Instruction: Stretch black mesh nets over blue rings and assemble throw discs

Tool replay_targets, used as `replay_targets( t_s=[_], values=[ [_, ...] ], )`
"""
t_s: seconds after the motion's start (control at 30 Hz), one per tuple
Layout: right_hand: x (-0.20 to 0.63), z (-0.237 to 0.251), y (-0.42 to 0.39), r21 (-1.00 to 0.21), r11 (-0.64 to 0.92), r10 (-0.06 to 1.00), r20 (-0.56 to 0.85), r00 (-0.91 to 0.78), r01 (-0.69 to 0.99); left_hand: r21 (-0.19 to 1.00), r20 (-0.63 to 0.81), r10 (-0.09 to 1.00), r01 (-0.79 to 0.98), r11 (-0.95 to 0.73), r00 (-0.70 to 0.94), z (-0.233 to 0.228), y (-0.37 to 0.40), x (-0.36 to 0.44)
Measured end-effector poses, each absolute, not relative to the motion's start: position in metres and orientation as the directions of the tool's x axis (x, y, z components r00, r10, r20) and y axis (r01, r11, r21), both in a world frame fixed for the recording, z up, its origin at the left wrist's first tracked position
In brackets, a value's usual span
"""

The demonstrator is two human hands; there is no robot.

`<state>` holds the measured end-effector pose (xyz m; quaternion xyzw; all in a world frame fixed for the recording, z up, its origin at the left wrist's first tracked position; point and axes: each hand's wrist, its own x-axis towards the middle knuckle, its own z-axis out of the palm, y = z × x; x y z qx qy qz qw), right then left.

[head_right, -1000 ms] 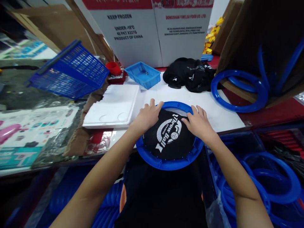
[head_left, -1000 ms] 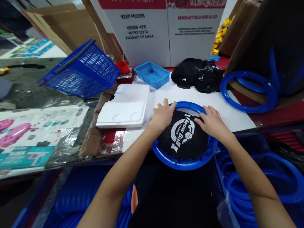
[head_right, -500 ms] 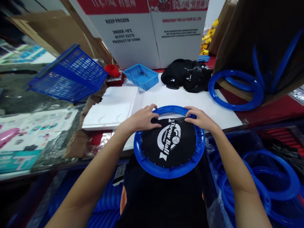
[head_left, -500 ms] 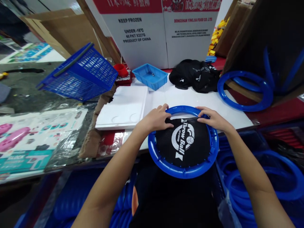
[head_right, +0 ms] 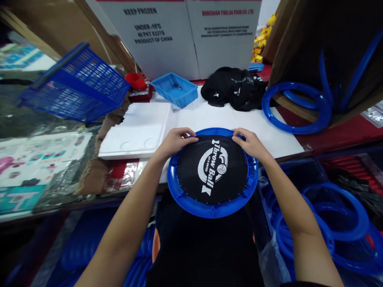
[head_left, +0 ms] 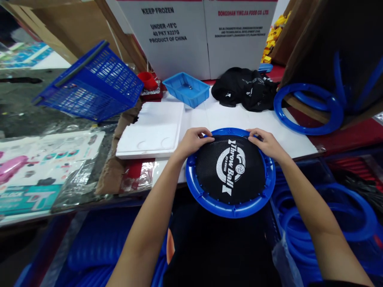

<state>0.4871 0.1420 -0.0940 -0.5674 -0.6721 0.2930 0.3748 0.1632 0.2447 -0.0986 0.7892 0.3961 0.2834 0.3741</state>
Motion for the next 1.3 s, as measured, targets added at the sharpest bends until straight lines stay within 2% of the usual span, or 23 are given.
replay_targets(
  t_s=[0.2,0.33,0.47,0.57,0.67,0.73,0.9,1.0,1.3],
  values=[
    [0.488,-0.101,0.150,-0.838,0.102,0.989,0.143,0.036,0.536,0.856,0.117,0.859,0.389,-0.341,0.498,-0.098,0.245,0.165],
    [0.487,-0.093,0.142,-0.797,0.192,0.981,0.178,-0.080,0.572,0.870,0.120,0.862,0.366,-0.331,0.492,-0.100,0.243,0.166],
    [0.483,-0.086,0.120,-0.602,0.341,0.940,0.214,-0.266,0.722,0.865,0.138,0.849,0.355,-0.354,0.510,-0.102,0.241,0.166],
    [0.477,-0.082,0.108,-0.408,0.359,0.933,0.183,-0.310,0.839,0.856,0.142,0.841,0.363,-0.369,0.521,-0.102,0.240,0.166],
    [0.472,-0.075,0.107,-0.317,0.372,0.928,0.137,-0.346,0.872,0.851,0.129,0.841,0.377,-0.366,0.526,-0.100,0.240,0.166],
    [0.473,-0.070,0.113,-0.360,0.358,0.932,0.090,-0.350,0.862,0.853,0.118,0.841,0.380,-0.358,0.528,-0.100,0.241,0.165],
    [0.488,-0.068,0.134,-0.691,0.214,0.962,0.026,-0.272,0.691,0.858,0.096,0.837,0.382,-0.344,0.539,-0.101,0.243,0.164],
    [0.494,-0.074,0.140,-0.822,0.147,0.978,0.036,-0.207,0.551,0.853,0.088,0.835,0.392,-0.345,0.543,-0.101,0.243,0.164],
    [0.495,-0.088,0.141,-0.927,0.056,0.993,0.013,-0.118,0.370,0.881,0.047,0.839,0.373,-0.291,0.543,-0.098,0.240,0.162]
  ],
)
